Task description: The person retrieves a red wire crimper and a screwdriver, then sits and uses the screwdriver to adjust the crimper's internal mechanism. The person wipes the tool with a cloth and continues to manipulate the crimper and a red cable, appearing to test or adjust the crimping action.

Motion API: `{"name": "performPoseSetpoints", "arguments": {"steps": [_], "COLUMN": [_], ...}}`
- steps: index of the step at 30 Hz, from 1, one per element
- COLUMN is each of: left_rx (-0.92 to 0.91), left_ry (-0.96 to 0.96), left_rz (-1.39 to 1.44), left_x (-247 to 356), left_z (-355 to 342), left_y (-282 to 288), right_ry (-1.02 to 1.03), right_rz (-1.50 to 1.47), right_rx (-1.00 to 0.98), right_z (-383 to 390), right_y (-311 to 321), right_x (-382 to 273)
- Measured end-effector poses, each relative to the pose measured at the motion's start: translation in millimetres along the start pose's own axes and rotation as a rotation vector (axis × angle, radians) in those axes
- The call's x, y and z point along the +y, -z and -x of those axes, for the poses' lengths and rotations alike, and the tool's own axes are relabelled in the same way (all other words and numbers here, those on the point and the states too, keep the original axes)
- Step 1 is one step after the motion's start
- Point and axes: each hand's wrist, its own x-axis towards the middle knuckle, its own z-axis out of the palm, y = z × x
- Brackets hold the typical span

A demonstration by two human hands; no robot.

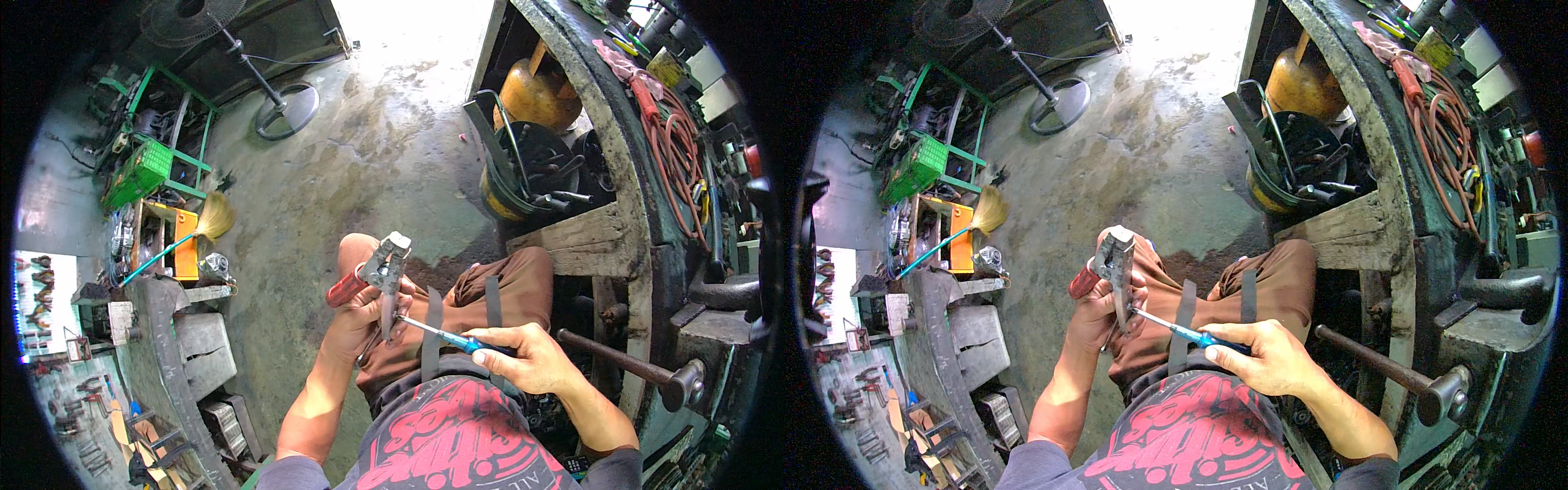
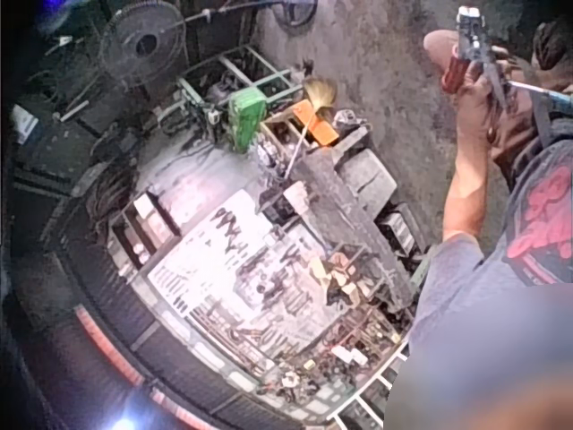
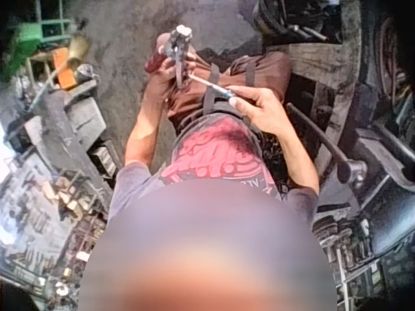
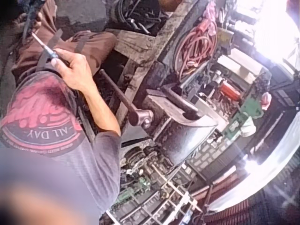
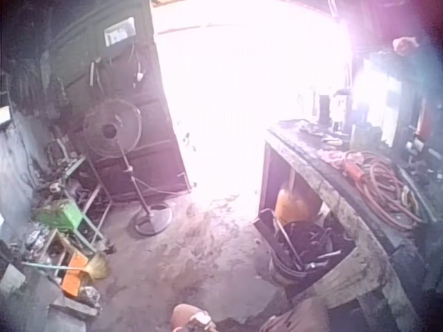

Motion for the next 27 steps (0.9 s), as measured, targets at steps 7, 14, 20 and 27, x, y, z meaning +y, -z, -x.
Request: {"name": "performPoseSetpoints", "arguments": {"steps": [7, 14, 20, 27], "left_rx": [0.036, 0.008, -0.248, 0.033], "left_ry": [-0.020, -0.044, -0.135, -0.046], "left_rz": [-0.227, -0.345, -0.242, -0.330], "left_x": [6, 6, -1, 0], "left_z": [-1, -3, -12, -7], "left_y": [-7, -6, 8, -1], "right_ry": [-0.382, -0.389, -0.371, -0.331], "right_rz": [-0.568, -0.741, -0.993, -0.635], "right_rx": [-0.245, -0.340, -0.531, -0.303], "right_z": [-3, -4, -5, 2], "right_y": [7, 6, 1, -12], "right_x": [9, 19, 29, 24]}}
